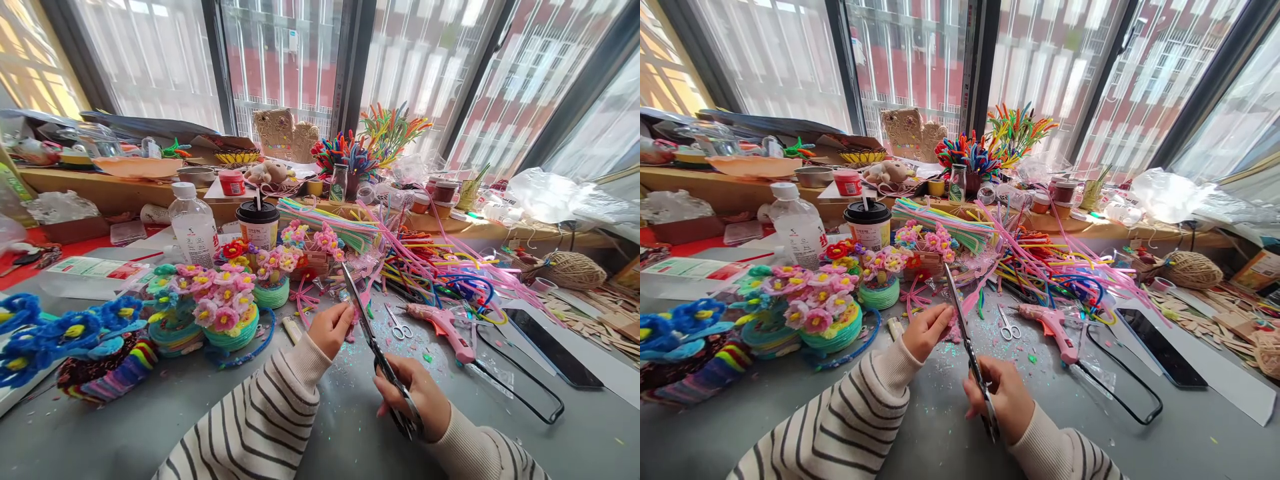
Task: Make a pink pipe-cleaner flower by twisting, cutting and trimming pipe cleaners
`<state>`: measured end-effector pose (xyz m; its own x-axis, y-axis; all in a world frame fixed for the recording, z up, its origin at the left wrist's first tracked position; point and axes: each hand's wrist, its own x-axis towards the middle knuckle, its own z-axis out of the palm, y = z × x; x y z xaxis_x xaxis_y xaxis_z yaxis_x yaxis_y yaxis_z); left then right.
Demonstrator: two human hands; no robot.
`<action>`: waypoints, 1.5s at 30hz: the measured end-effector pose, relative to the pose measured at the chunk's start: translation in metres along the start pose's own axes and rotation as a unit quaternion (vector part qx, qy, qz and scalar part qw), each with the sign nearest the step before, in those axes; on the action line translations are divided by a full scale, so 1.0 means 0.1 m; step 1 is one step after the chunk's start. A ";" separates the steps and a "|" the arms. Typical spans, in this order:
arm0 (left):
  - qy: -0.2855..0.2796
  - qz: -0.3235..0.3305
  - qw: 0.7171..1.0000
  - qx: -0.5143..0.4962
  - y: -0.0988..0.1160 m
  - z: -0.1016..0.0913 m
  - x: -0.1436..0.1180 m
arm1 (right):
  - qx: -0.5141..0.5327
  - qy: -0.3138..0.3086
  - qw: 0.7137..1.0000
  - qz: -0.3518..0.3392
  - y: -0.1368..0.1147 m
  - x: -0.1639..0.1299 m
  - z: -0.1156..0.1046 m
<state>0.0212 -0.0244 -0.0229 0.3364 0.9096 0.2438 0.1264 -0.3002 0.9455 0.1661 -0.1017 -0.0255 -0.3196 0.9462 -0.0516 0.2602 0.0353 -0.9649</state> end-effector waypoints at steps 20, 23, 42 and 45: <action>0.033 -0.074 0.990 0.113 -0.03 -0.21 0.10 | -0.559 0.153 0.814 -0.048 0.42 -0.72 -0.80; 0.029 -0.083 0.986 0.144 -0.01 -0.23 0.10 | -0.586 0.131 0.799 -0.029 0.49 -0.75 -0.85; -0.071 -0.173 0.981 -0.044 -0.02 -0.11 0.09 | -0.353 0.142 0.905 -0.189 -0.14 0.28 -0.12; -0.084 -0.183 0.978 -0.056 -0.01 -0.12 0.08 | -0.283 0.163 0.920 -0.215 -0.02 0.44 0.02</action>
<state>0.0124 -0.0133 -0.0191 0.4371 0.8877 -0.1448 0.1663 0.0784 0.9830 0.1499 -0.0603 -0.0267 -0.2378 0.8482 0.4733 0.6365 0.5042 -0.5837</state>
